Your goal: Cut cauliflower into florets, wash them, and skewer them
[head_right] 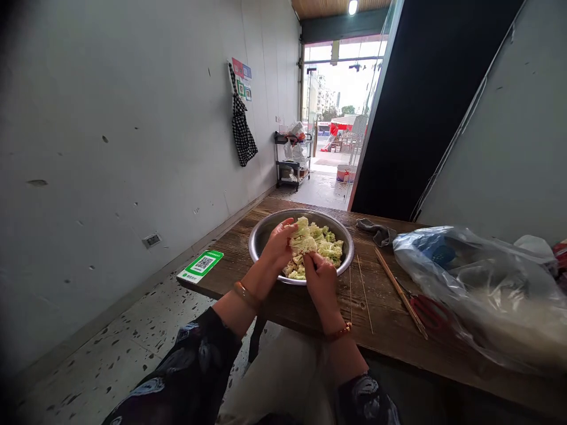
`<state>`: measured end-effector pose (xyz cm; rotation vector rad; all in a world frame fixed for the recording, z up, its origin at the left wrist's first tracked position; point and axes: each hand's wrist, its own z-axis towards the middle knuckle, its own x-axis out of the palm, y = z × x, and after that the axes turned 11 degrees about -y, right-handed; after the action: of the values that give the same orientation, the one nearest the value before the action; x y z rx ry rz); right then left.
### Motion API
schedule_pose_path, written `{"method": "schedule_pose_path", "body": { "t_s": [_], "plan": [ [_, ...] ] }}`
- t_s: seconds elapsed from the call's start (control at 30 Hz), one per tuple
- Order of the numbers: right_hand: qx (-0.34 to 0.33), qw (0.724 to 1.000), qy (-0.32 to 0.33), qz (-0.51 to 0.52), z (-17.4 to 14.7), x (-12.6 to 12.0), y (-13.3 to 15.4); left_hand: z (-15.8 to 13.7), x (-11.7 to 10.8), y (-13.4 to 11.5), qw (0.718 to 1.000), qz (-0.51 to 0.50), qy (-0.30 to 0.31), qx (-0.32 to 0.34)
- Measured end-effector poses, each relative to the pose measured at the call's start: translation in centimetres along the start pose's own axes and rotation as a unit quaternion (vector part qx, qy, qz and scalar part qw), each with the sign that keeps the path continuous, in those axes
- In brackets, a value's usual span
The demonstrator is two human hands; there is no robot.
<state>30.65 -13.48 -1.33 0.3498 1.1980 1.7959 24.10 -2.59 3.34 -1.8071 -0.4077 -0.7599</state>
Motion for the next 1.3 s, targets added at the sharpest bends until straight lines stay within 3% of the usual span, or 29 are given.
{"method": "schedule_pose_path", "body": {
  "t_s": [0.73,0.87,1.0,1.17,1.3],
  "plan": [
    [-0.011,1.0,-0.012,-0.006,-0.4,-0.2,-0.1,0.4,-0.7,0.7,0.996,0.051,0.031,0.06],
    [0.028,0.999,0.01,0.039,0.1,-0.9,-0.3,0.8,-0.8,-0.3,0.994,0.066,0.072,0.04],
    [0.063,0.996,0.018,0.054,1.0,-1.9,-0.7,1.9,-1.8,-1.9,0.988,0.131,0.065,0.049],
    [0.067,0.997,0.011,0.037,1.5,-2.3,-1.5,4.1,-3.8,-3.0,0.946,0.294,0.118,0.075],
    [0.043,0.999,-0.008,-0.019,1.0,-2.2,-2.0,6.1,-5.0,-2.8,0.86,0.455,0.157,0.168]
  ]
}}
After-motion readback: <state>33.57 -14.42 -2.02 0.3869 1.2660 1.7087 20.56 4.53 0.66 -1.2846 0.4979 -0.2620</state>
